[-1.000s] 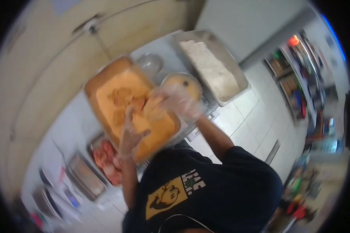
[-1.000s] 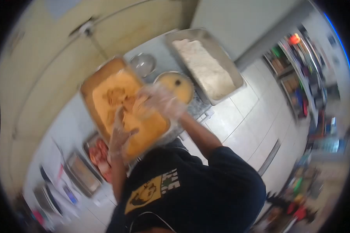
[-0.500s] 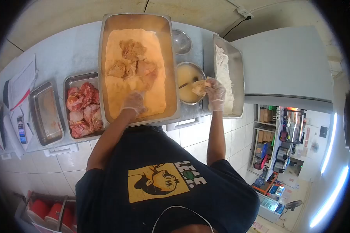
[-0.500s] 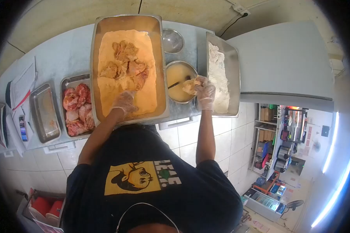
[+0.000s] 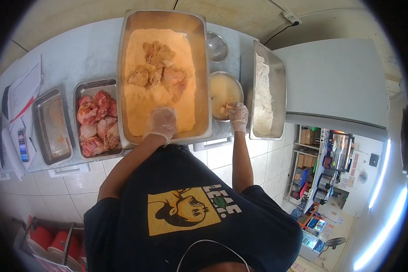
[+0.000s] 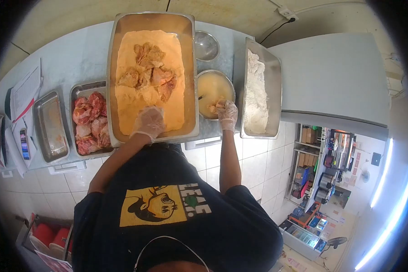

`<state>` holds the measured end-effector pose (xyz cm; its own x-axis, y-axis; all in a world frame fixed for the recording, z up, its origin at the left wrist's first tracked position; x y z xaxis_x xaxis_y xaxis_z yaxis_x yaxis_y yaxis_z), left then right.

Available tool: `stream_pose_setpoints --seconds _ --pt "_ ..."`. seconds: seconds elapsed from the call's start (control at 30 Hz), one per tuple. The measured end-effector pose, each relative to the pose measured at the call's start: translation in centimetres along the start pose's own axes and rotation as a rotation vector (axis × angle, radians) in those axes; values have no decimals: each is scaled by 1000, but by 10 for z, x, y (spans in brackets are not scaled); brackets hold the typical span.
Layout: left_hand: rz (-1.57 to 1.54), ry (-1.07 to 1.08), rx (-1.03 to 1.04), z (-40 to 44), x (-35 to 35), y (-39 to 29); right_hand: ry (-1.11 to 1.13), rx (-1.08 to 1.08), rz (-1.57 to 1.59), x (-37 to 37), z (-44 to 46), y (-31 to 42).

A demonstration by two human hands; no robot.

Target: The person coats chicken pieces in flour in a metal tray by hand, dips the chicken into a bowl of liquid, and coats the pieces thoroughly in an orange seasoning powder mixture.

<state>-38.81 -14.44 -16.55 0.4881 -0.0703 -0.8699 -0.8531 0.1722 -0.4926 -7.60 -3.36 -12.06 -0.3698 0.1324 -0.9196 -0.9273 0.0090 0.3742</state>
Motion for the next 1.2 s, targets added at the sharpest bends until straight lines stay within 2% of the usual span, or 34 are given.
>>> stream_pose_setpoints --seconds 0.07,0.2,0.27,0.4,0.47,0.57,0.6,0.67,0.7,0.77,0.8,0.83,0.9,1.0,1.07,1.2 --pt "-118 -47 15 2 -43 -22 50 71 -36 13 1 -13" --pt "-63 58 25 8 -38 -27 63 34 -155 16 0 -1" --pt "-65 105 7 9 -43 -26 117 102 -129 20 -1 -2" --pt "-15 78 9 7 -21 -7 52 10 -206 23 -2 -7" --pt "-162 -27 -24 5 -19 4 114 146 251 19 -5 -10" --pt "-45 -31 65 3 -60 -8 158 121 366 8 -8 -8" --pt "-44 -33 64 3 -50 -1 158 119 366 6 -5 -12" --pt "-262 16 -45 0 -18 25 198 296 619 10 -1 -35" --pt "-333 32 -82 -2 -8 33 196 297 620 5 0 -32" --pt "-310 -93 -55 -4 -18 34 196 387 820 -11 2 -22" --pt "-302 -135 -45 -3 -25 32 194 386 821 -13 5 -25" --pt "-3 98 -111 2 -15 37 210 414 857 -15 8 -31" --pt "300 329 -183 1 -13 43 232 440 896 -20 13 -33" --pt "156 260 -212 -2 -35 38 238 407 965 -35 17 -19" --pt "-19 207 -260 -6 -51 30 168 366 930 -55 20 -5" --pt "-7 207 -235 0 -54 30 167 303 1042 -78 29 10"
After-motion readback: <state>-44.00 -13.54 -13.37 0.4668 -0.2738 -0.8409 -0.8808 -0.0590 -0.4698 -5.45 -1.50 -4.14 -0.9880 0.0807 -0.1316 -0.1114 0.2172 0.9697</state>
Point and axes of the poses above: each hand's wrist, its own z-axis towards the middle knuckle, its own x-axis out of the palm, y = z × x, the point moved 8 cm from there along z, towards the middle knuckle, and after that the axes turned 9 degrees about x, right-handed, at the moved point
